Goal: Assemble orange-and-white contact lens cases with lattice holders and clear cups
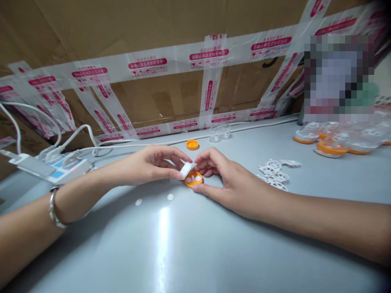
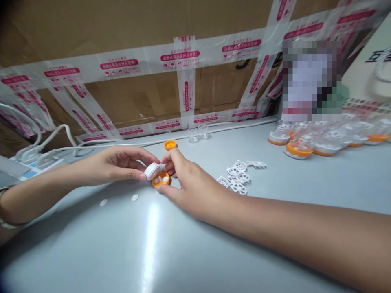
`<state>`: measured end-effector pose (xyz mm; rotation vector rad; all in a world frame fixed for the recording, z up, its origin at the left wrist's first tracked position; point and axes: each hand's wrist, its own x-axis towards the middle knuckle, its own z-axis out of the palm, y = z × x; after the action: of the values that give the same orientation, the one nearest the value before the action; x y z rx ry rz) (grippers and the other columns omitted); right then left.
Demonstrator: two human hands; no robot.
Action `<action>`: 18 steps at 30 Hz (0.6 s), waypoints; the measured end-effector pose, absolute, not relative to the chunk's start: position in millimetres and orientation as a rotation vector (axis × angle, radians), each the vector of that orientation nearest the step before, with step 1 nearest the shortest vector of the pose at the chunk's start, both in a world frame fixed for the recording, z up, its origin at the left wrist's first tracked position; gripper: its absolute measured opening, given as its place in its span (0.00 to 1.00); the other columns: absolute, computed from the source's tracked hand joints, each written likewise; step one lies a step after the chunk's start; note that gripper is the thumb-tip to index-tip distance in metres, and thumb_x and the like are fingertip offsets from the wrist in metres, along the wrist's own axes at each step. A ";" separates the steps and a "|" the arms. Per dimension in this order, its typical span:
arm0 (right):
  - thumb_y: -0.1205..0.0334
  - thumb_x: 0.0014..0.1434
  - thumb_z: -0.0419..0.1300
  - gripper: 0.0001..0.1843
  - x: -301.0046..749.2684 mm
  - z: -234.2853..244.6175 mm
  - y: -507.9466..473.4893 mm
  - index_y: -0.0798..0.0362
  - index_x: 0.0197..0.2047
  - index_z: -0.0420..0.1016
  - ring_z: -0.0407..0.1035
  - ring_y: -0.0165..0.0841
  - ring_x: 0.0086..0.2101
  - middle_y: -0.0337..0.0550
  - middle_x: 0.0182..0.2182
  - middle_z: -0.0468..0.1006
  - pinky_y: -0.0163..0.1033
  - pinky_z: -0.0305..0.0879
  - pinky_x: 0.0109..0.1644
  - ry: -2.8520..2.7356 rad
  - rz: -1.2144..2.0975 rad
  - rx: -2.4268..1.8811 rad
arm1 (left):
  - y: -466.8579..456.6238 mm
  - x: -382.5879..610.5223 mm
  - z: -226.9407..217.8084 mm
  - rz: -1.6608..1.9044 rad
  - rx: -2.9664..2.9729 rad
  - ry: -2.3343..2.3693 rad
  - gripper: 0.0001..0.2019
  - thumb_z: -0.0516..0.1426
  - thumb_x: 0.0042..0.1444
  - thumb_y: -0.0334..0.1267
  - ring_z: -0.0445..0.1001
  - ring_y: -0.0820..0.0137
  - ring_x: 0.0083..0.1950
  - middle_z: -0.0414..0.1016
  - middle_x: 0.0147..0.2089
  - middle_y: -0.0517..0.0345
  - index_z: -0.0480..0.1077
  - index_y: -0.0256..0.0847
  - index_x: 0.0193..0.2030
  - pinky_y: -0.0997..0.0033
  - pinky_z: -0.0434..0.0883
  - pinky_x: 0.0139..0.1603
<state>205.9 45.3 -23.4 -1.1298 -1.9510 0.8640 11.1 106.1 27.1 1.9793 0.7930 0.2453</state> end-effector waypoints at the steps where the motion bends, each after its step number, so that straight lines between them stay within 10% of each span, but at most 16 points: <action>1: 0.64 0.54 0.59 0.14 206.1 -23.4 45.4 0.51 0.42 0.58 0.69 0.29 0.42 0.41 0.41 0.72 0.39 0.66 0.48 -1.950 0.872 -1.125 | 106.0 11.0 27.0 0.235 1.976 0.805 0.13 0.58 0.53 0.32 0.74 0.73 0.38 0.76 0.41 0.56 0.69 0.38 0.46 0.75 0.71 0.37; 18: 0.67 0.53 0.59 0.15 206.1 -22.8 46.1 0.51 0.42 0.58 0.68 0.29 0.43 0.40 0.42 0.71 0.40 0.65 0.50 -1.939 0.911 -1.138 | 101.1 13.7 28.0 0.216 2.158 0.836 0.14 0.58 0.53 0.36 0.74 0.71 0.38 0.77 0.39 0.54 0.69 0.36 0.47 0.74 0.72 0.38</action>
<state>206.1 46.1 -22.8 -1.1381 -1.9393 0.9108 13.7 101.1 28.0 2.1576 0.8364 0.2163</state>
